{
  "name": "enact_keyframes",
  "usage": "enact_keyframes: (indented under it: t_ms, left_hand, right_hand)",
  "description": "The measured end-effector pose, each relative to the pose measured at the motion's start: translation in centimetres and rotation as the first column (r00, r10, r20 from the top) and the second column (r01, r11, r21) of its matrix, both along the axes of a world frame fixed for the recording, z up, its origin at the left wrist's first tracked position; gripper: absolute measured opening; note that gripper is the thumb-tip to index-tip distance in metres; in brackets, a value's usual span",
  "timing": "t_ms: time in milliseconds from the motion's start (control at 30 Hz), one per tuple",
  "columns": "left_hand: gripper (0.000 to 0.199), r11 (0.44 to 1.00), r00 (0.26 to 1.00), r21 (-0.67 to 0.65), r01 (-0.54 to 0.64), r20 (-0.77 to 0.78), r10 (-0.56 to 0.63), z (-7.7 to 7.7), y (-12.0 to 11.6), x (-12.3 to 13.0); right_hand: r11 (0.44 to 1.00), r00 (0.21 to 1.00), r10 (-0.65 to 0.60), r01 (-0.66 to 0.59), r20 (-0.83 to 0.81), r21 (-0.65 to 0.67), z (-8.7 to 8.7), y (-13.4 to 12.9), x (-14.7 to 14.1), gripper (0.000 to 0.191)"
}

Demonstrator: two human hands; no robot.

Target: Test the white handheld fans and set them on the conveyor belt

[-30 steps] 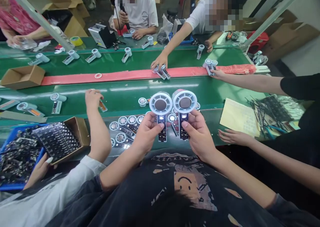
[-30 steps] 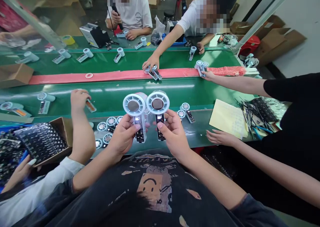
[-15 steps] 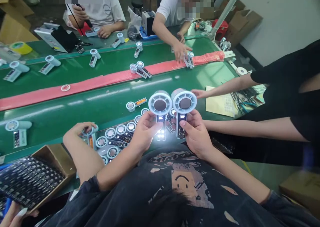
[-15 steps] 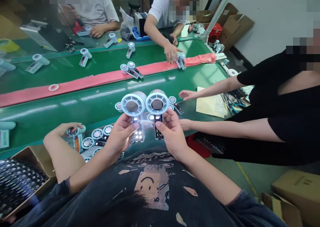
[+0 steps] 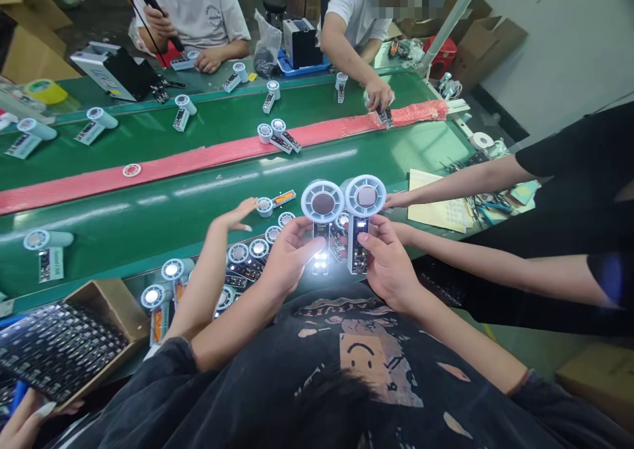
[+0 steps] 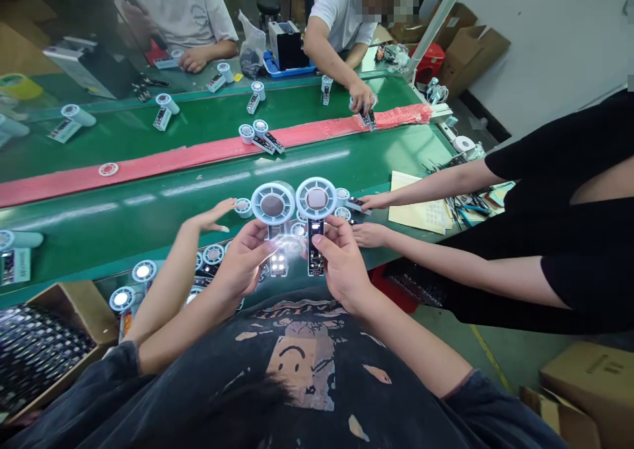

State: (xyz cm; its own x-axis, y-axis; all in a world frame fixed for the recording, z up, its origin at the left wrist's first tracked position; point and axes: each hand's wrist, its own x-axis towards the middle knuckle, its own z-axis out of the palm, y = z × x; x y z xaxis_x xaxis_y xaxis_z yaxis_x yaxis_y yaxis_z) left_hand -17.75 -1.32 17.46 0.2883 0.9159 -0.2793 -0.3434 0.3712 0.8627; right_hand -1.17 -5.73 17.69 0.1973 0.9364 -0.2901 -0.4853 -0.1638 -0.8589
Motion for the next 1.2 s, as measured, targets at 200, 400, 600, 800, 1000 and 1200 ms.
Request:
enact_keyframes:
  t_ms: [200, 400, 600, 800, 1000, 1200]
  left_hand:
    - [0.040, 0.994, 0.993, 0.005, -0.110, -0.035, 0.110, -0.1, -1.2, 0.8]
    - [0.049, 0.985, 0.983, 0.043, -0.169, -0.066, 0.171, 0.1, -2.8, 1.7]
    - [0.060, 0.969, 0.970, 0.065, -0.236, -0.047, 0.240, 0.7, -4.7, 3.1]
    - [0.064, 0.942, 0.938, 0.039, -0.333, -0.085, 0.336, 0.5, -6.1, 4.4]
    - [0.065, 0.901, 0.898, 0.032, -0.432, -0.080, 0.433, -0.5, -7.4, 5.3]
    - [0.069, 0.813, 0.813, 0.004, -0.582, -0.012, 0.582, -1.5, -7.8, 6.4]
  right_hand:
    - [0.998, 0.998, 0.055, -0.054, 0.010, -0.037, 0.5, 0.6, 0.7, 0.046]
    - [0.976, 0.975, 0.216, -0.217, -0.057, -0.009, 1.0, 1.4, 1.8, 0.053]
    - [0.923, 0.921, 0.384, -0.382, -0.070, 0.039, 0.6, 1.9, 2.9, 0.061]
    - [0.905, 0.901, 0.425, -0.423, -0.090, 0.036, -0.4, 1.7, 4.0, 0.056]
    - [0.880, 0.873, 0.475, -0.473, -0.109, 0.047, -1.2, 1.6, 4.3, 0.056]
    - [0.758, 0.772, 0.582, -0.629, 0.256, 0.173, -3.1, 1.5, 3.7, 0.061]
